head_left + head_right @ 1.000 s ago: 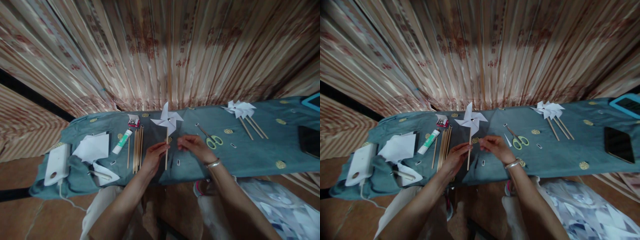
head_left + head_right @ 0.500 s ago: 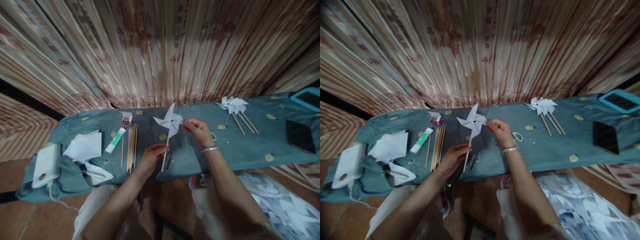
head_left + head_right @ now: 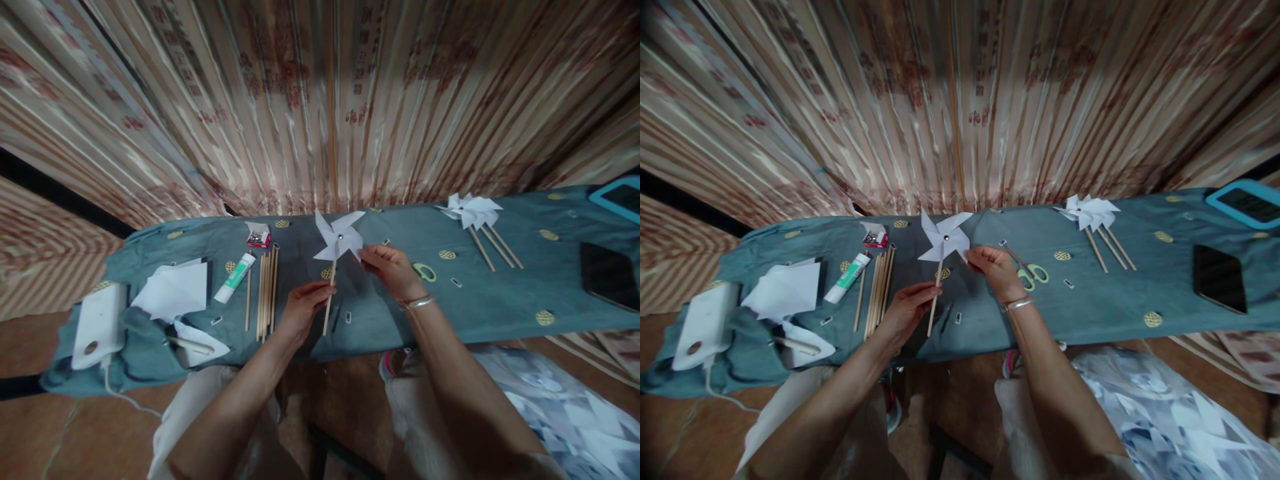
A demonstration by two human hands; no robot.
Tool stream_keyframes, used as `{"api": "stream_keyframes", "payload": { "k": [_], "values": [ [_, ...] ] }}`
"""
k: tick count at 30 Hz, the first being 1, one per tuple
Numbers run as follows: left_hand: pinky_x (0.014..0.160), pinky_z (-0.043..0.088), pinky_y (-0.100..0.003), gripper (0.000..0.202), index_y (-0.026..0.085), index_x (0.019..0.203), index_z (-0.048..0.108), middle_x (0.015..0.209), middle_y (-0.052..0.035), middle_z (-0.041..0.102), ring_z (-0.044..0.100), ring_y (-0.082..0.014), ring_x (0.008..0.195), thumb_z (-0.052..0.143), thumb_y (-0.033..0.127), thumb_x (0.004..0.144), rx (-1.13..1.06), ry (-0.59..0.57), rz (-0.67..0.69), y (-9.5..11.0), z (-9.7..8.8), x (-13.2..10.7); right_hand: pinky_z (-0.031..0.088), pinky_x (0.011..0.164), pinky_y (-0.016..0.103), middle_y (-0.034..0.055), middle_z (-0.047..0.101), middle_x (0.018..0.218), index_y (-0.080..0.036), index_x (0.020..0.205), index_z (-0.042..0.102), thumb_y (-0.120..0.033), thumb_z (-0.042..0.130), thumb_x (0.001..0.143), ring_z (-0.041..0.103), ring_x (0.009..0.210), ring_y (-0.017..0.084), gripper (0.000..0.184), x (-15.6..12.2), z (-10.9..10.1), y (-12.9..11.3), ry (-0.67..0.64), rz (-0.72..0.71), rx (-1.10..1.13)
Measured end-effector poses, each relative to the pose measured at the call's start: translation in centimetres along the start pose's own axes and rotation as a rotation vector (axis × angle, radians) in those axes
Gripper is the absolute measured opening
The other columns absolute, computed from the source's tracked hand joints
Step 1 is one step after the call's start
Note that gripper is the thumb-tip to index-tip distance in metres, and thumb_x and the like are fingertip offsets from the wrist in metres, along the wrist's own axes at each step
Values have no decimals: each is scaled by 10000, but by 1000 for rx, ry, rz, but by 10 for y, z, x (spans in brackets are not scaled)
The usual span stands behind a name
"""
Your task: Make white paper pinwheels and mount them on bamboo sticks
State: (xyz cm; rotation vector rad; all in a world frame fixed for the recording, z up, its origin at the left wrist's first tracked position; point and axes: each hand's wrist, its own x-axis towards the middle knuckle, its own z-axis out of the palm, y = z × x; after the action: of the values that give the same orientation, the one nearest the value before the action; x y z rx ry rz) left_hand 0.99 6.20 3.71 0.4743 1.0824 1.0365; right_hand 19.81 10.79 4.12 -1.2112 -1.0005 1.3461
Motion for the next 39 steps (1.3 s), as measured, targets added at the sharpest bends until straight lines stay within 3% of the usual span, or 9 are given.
{"api": "stream_keyframes", "payload": {
  "k": [18,27,31,34,39],
  "values": [
    [669,444,-217,365,149,678,773,693,-35,736,618,-102,657,956,269,385,-3,-1,15,-1,1,1,426,612,240,-24,686,672,-219,633,740,-467,894,543,554,624,96,306,-10,15,1,-149,85,61],
    [672,444,-211,374,148,707,786,705,-36,740,615,-98,662,956,299,411,10,-29,18,-3,1,0,431,641,267,-11,693,667,-219,677,765,-528,842,613,545,636,112,324,-14,22,3,-186,22,-23],
    [674,439,-221,361,150,691,779,695,-38,739,621,-107,662,956,266,398,-5,-5,8,-2,0,1,439,644,264,5,721,728,-216,701,772,-611,809,623,564,669,123,404,-14,8,-6,-204,-13,-165],
    [682,442,-218,385,149,686,779,694,-35,740,627,-108,673,961,277,372,-15,2,0,0,-1,1,393,560,253,11,678,620,-199,609,740,-669,785,615,509,578,108,472,-11,-13,-12,-116,-40,-235],
    [720,456,-223,428,148,698,782,717,-35,747,639,-112,704,970,309,349,-18,-25,-35,1,0,-2,388,534,242,2,687,636,-214,598,708,-604,839,586,477,534,93,411,-3,-36,-12,212,-150,-132]
  ]
}}
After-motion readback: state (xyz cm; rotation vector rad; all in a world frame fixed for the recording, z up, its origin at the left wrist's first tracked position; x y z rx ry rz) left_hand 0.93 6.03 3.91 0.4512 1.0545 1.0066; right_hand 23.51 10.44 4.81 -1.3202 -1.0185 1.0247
